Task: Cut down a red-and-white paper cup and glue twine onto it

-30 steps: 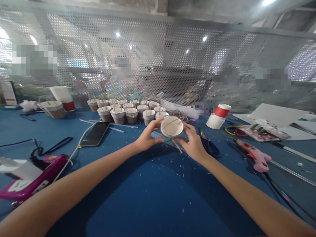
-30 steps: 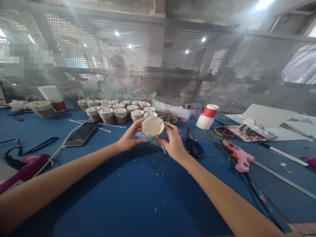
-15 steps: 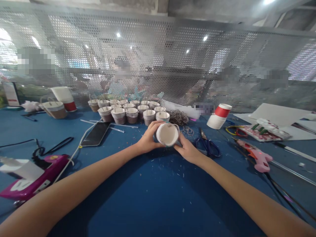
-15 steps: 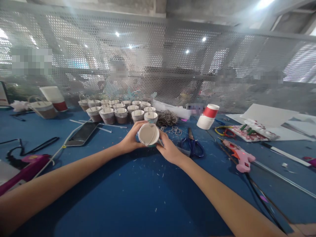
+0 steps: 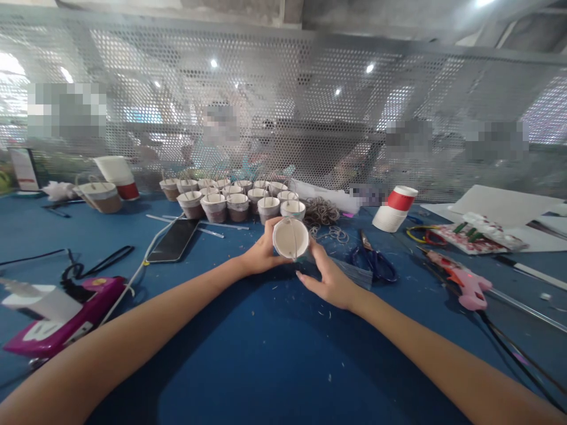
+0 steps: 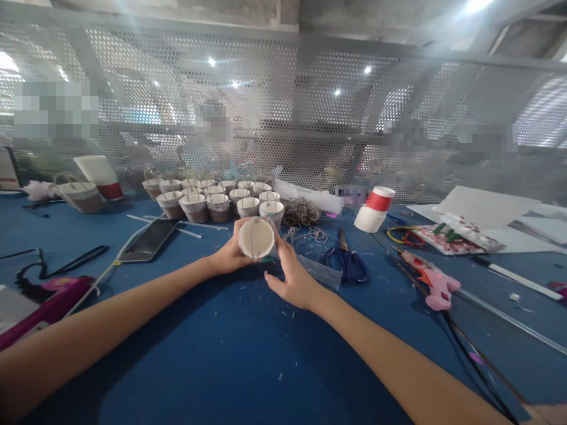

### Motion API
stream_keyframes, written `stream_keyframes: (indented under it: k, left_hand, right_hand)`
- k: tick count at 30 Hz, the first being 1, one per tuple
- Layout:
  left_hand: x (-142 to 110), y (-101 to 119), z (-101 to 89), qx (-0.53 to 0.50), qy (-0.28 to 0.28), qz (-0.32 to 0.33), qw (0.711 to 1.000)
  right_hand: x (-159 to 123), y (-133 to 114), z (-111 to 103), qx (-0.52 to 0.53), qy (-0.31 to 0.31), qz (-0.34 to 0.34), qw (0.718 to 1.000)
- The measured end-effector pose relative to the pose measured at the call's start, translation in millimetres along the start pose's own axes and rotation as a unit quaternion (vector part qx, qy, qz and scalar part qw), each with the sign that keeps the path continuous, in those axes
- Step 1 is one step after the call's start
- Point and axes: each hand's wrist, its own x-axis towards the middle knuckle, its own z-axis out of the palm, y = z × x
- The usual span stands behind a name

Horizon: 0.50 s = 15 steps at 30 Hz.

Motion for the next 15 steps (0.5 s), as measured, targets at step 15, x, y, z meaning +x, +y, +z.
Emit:
stream_keyframes:
  k: [15]
  left_hand:
    - [2.7, -29.7, -26.6, 0.102, 0.034, 0.048, 0.993]
  right_hand:
    - [-9.6, 8.4, -57.0, -0.403, 0.121, 0.191, 0.887]
